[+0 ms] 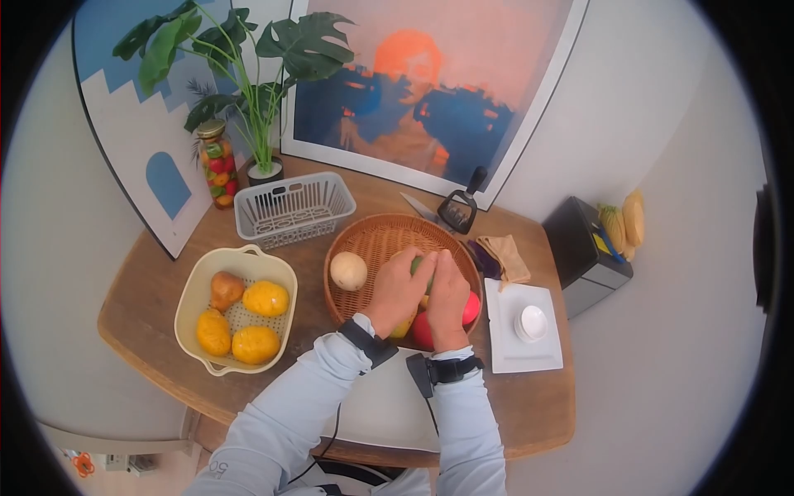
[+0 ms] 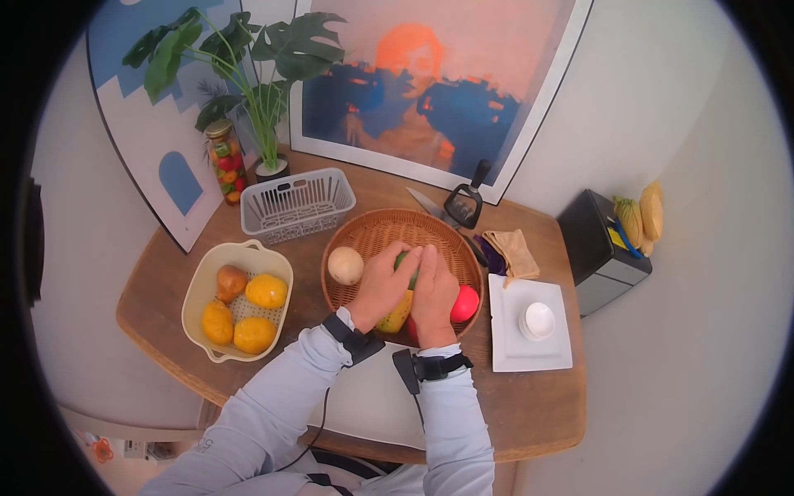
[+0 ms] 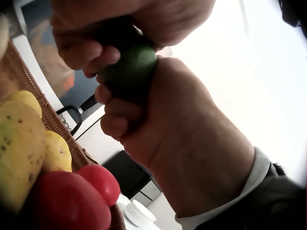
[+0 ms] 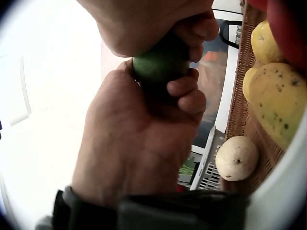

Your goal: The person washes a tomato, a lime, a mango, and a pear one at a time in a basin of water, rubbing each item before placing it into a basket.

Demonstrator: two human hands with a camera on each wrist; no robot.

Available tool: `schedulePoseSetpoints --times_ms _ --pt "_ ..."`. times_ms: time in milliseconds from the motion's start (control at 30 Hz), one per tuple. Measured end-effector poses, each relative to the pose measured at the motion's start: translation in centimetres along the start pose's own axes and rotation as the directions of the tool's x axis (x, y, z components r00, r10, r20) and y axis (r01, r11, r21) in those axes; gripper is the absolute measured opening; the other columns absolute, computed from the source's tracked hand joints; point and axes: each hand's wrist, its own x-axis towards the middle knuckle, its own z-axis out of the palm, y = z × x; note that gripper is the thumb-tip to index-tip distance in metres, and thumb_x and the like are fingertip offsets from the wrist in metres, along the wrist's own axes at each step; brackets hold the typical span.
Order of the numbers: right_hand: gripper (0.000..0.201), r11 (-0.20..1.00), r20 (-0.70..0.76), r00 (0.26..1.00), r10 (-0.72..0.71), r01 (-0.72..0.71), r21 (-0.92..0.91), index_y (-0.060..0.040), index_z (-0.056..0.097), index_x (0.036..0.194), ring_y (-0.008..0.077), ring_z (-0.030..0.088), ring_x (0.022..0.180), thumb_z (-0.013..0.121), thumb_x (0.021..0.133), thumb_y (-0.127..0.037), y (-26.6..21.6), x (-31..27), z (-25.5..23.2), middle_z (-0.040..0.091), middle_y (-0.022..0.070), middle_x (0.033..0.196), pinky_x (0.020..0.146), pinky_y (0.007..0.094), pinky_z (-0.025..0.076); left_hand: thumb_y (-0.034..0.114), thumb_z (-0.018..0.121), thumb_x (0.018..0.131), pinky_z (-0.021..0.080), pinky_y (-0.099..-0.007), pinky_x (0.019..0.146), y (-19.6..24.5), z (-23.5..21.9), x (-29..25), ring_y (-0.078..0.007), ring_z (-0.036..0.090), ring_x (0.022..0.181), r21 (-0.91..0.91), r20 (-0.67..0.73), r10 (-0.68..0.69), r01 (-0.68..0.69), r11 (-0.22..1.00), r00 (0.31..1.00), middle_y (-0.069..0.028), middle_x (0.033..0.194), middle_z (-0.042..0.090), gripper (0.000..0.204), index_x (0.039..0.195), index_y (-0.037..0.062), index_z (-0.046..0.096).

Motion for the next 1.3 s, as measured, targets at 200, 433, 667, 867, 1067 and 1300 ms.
schedulePoseSetpoints --times_ms 200,433,667,867,1067,1300 --pt "0.038 0.922 -0.125 0.92 -0.373 0.352 -0.16 -0.0012 0.062 0.105 0.0382 0.064 0.08 0.05 0.101 -0.037 -2.3 -0.7 1.8 0.065 0.0204 0.087 0.071 0.0436 0.05 0.031 0.058 0.098 0.05 -0.0331 0.071 0.0 -1.6 0.9 -0.0199 0.063 0.079 -0.291 0.162 -0.443 0.472 0.832 0.882 -0.0131 0.084 0.066 0.033 0.097 -0.0025 0.061" --pt "0.057 0.835 0.028 0.924 0.382 -0.359 0.418 0.0043 0.065 0.088 0.0216 0.059 0.063 0.038 0.105 -0.043 -0.5 0.4 0.3 0.062 0.0138 0.071 0.063 0.0391 0.047 0.03 0.061 0.098 0.049 -0.0265 0.071 1.9 -0.2 -0.4 -0.0093 0.061 0.086 0.167 0.03 0.043 -0.047 0.985 0.999 -0.004 0.094 0.065 0.03 0.107 0.002 0.06" --pt "0.043 0.984 -0.082 0.987 -0.139 0.129 -0.12 0.0 0.063 0.091 0.0432 0.062 0.078 0.044 0.103 -0.037 -0.8 -0.7 2.2 0.064 0.0231 0.081 0.068 0.0478 0.047 0.034 0.06 0.099 0.047 -0.0278 0.081 0.8 -1.2 0.8 -0.014 0.058 0.094 -0.557 0.128 -0.371 0.376 0.741 0.92 -0.0074 0.101 0.062 0.037 0.113 0.0006 0.059" --pt "0.037 0.998 -0.037 0.998 0.044 -0.042 0.039 0.0005 0.063 0.095 0.0409 0.063 0.081 0.053 0.1 -0.035 -0.6 -0.2 1.2 0.065 0.0213 0.085 0.071 0.0461 0.048 0.035 0.048 0.105 0.046 -0.0237 0.077 0.6 -1.1 0.4 -0.0084 0.054 0.088 -0.312 0.233 -0.288 0.352 0.883 0.929 -0.0013 0.095 0.058 0.034 0.112 0.0039 0.059" --pt "0.03 0.979 -0.102 0.976 -0.191 0.197 0.053 -0.0001 0.062 0.105 0.0383 0.063 0.081 0.057 0.098 -0.029 -0.3 -0.2 1.4 0.065 0.0202 0.086 0.073 0.0443 0.05 0.035 0.044 0.105 0.047 -0.0283 0.068 1.1 -0.5 0.4 -0.0094 0.055 0.081 -0.32 0.157 -0.451 0.478 0.818 0.878 -0.0015 0.09 0.06 0.036 0.102 0.0034 0.061" --pt "0.032 0.987 -0.064 0.991 -0.118 0.124 0.099 -0.0011 0.058 0.109 0.0396 0.063 0.085 0.06 0.096 -0.03 4.4 0.3 2.8 0.064 0.0222 0.097 0.073 0.0441 0.05 0.038 0.049 0.098 0.047 -0.0466 0.066 0.5 -0.8 0.4 -0.0396 0.063 0.079 0.07 0.013 -0.2 0.198 0.978 0.98 -0.0248 0.081 0.064 0.041 0.087 0.0002 0.06"
